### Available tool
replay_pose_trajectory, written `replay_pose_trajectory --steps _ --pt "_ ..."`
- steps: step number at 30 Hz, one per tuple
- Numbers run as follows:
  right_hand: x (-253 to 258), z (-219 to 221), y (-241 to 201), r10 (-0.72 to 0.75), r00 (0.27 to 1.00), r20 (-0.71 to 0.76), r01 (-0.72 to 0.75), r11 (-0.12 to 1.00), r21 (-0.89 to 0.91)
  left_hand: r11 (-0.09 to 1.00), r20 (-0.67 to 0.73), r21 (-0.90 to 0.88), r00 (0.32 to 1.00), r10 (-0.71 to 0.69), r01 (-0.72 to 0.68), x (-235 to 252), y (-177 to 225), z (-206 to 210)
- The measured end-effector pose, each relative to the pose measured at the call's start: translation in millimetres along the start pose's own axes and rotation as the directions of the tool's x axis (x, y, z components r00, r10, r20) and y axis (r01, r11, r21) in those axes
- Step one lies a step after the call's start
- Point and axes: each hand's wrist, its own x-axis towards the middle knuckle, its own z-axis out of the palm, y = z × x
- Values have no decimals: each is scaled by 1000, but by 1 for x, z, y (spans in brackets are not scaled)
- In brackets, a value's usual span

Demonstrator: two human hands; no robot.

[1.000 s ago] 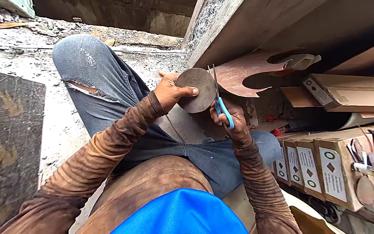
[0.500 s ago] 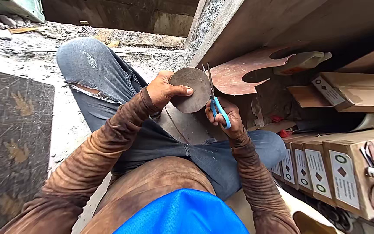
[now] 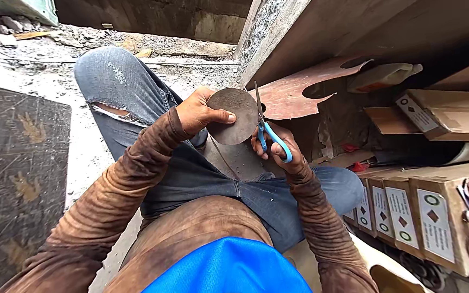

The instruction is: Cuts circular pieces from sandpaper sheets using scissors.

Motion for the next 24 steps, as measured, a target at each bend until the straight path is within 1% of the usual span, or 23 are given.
replay_pose_trajectory --steps 4,7,9,11,15,18,21,24 --pt "0 9 2 13 999 -46 -11 1000 24 1000 13 2 1000 10 -10 -1 -1 -4" --pt "-1 18 12 -23 995 -95 31 996 86 998 -57 -66 998 4 -8 -5 -8 -3" --pt "-1 19 18 -20 996 -84 30 992 120 993 -78 -120 997 -19 9 -9 -15 -3" --pt "-1 15 19 6 999 -51 -1 994 113 987 -75 -151 995 -59 47 -13 -18 -5" --pt "0 19 13 53 998 -18 -52 997 48 986 -10 -137 996 -93 91 -16 -17 -7" --pt "-2 26 12 36 996 -79 -30 997 73 990 2 -126 998 -68 67 -14 -17 -10" --pt "-7 32 15 34 980 -194 -23 998 57 981 -21 -181 997 -69 64 -14 -21 -11" --pt "-8 31 16 81 982 -170 -74 996 47 970 9 -227 996 -84 84 -16 -27 -14"
